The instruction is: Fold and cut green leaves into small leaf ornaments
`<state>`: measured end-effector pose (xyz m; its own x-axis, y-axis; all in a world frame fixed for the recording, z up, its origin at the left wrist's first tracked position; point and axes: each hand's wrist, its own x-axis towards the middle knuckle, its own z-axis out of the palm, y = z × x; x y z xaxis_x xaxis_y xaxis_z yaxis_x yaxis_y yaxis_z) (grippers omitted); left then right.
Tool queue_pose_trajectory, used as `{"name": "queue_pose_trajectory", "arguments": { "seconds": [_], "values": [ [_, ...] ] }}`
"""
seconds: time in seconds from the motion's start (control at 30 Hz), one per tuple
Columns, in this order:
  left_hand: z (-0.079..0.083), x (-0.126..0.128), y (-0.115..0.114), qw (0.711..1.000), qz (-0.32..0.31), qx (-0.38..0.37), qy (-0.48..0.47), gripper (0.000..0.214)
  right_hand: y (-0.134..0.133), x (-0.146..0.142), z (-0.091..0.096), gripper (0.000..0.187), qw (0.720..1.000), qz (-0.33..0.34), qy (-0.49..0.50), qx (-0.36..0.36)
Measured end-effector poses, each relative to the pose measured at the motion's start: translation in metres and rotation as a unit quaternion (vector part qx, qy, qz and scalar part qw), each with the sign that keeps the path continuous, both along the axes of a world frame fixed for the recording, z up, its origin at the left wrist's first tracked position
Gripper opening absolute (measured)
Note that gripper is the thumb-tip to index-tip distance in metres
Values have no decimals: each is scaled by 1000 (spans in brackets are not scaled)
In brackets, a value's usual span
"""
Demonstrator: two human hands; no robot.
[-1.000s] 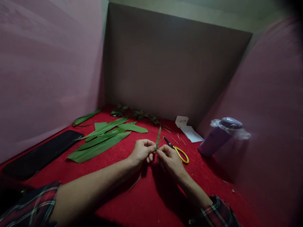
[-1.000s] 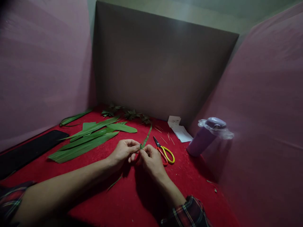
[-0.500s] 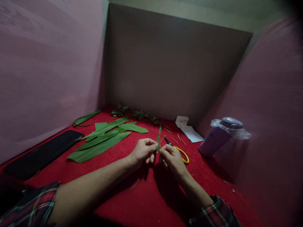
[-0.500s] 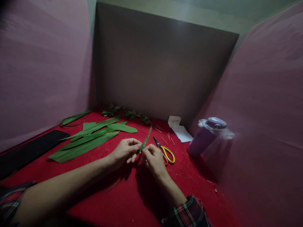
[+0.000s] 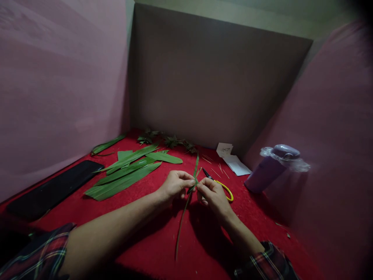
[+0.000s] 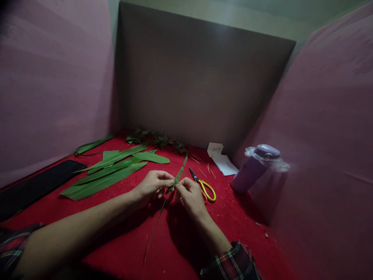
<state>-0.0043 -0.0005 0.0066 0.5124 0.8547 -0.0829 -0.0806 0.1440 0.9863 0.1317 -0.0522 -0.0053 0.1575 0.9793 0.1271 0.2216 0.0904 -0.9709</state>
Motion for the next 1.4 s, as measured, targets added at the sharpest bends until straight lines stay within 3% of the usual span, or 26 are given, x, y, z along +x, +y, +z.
{"name": "queue_pose_trajectory", "arguments": {
  "seconds": [0.13,0.3,0.87,1.1,1.4],
  "values": [
    [5,-2,-2,1000,4,-7,-18,17,0,1,0,26,1000,0,6,6],
    [-4,0,1,999,-5,-13,-43,27,-2,-2,3,26,1000,-12,24,0],
    [-7,3,3,997,-17,46,-61,32,-2,-4,4,23,1000,-2,19,15],
    [-13,5,5,997,-34,17,-63,39,-3,-5,4,27,999,30,14,17],
    [-8,4,0,997,13,-6,-76,33,-4,-6,2,26,999,46,-17,24]
  ]
}}
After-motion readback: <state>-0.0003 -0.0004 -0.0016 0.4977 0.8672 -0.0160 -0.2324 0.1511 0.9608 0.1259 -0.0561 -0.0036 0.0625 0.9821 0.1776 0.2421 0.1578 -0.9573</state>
